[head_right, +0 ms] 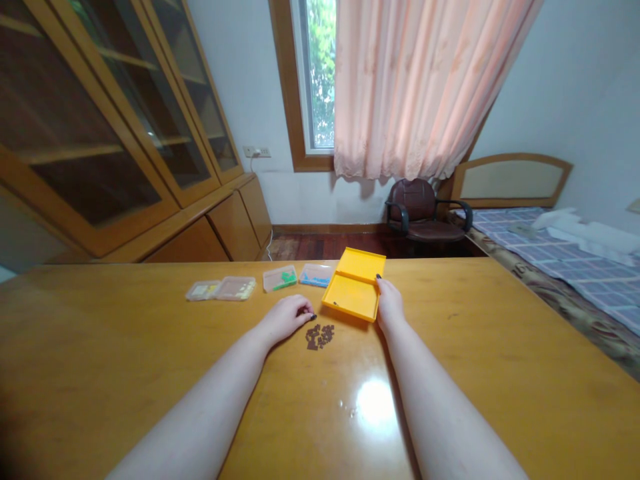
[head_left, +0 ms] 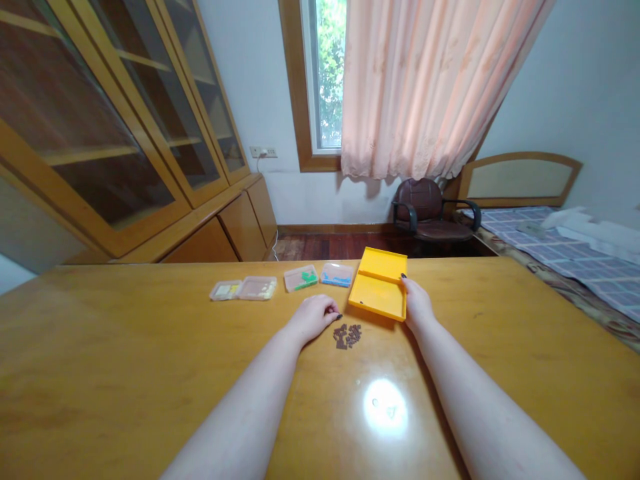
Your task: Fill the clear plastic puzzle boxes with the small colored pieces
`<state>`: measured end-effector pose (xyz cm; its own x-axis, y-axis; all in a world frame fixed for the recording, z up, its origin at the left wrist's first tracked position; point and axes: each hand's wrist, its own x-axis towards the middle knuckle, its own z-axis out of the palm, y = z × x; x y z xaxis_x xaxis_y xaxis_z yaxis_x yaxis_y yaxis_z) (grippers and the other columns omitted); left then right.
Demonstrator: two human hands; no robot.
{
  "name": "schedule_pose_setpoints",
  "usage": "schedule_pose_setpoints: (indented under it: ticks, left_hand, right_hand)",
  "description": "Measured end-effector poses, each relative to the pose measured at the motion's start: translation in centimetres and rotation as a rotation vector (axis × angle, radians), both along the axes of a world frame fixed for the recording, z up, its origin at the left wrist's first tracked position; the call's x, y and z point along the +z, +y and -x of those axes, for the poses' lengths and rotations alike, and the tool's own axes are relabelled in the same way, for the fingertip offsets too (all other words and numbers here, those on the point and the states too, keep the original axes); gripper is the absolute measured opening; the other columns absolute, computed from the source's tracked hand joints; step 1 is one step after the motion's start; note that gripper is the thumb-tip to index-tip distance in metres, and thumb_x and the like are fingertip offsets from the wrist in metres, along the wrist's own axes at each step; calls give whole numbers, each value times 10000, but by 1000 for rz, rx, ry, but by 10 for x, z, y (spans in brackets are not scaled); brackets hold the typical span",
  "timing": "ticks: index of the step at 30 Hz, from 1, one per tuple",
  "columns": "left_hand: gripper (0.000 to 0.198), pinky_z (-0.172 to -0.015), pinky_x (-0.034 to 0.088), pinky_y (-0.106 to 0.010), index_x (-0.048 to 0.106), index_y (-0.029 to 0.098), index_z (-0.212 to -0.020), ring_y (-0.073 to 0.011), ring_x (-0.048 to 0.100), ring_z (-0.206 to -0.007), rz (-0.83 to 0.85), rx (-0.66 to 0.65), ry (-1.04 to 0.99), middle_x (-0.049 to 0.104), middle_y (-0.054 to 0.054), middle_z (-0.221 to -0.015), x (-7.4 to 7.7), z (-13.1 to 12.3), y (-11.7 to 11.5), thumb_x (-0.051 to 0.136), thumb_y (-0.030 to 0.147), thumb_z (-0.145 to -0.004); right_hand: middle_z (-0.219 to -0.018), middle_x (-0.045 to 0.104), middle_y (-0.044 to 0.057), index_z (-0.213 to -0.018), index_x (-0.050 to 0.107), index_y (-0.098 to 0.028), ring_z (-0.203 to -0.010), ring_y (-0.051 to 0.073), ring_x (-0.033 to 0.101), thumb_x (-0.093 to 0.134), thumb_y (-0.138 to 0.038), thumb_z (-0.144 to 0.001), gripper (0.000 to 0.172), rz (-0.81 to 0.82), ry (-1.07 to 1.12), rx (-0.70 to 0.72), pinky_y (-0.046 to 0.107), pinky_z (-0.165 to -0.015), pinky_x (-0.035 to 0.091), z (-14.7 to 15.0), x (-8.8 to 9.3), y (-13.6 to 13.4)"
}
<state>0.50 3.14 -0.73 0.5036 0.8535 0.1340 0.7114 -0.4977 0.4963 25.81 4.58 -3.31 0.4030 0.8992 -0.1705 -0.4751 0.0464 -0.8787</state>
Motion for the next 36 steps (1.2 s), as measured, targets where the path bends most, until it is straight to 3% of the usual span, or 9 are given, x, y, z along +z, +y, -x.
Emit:
schedule_pose_setpoints:
  ticks: [13,19,22,26,31,36]
  left_hand:
    - [99,-699,429,-267,588,184,-771,-154,542,-769,-49,70,-46,593,-24,-814,-3,-3,2,496,215,-792]
    - [158,-775,427,-280,556,180,-819,-152,527,-825,-331,199,-325,576,-39,-840,15,2,-7,413,238,-855]
    - [166,-783,427,-286,578,189,-826,-155,544,-830,-354,160,-309,605,-36,-831,18,1,-11,434,265,-856]
    - [164,-814,419,-307,613,209,-859,-159,567,-851,-284,15,-219,646,-25,-863,16,-5,-12,479,301,-845]
    - [215,-869,414,-321,582,212,-1018,-168,545,-963,-233,-44,-227,620,-44,-1029,12,-7,-8,499,275,-831]
    - [149,-754,444,-289,589,186,-896,-153,547,-815,-212,23,-221,612,-31,-868,8,-6,-6,461,204,-820]
  right_hand:
    - [-707,681,24,-726,620,-171,-665,201,641,607,-300,-624,164,7,-83,-23,312,-619,528,2,4,-3]
    - [-738,685,32,-764,634,-167,-677,200,643,664,-353,-618,238,-38,-168,130,304,-625,513,5,4,-7]
    - [-736,688,46,-778,644,-161,-660,202,642,693,-356,-600,269,-26,-181,250,300,-620,505,10,9,-11]
    - [-724,688,54,-777,649,-158,-639,206,639,690,-364,-604,272,-2,-226,324,300,-600,500,12,13,-15]
    - [-708,686,51,-762,645,-156,-633,206,640,676,-339,-611,239,3,-198,255,298,-587,506,11,12,-12]
    - [-692,679,32,-728,619,-156,-642,197,640,640,-299,-626,177,2,-70,49,296,-591,521,9,14,-9]
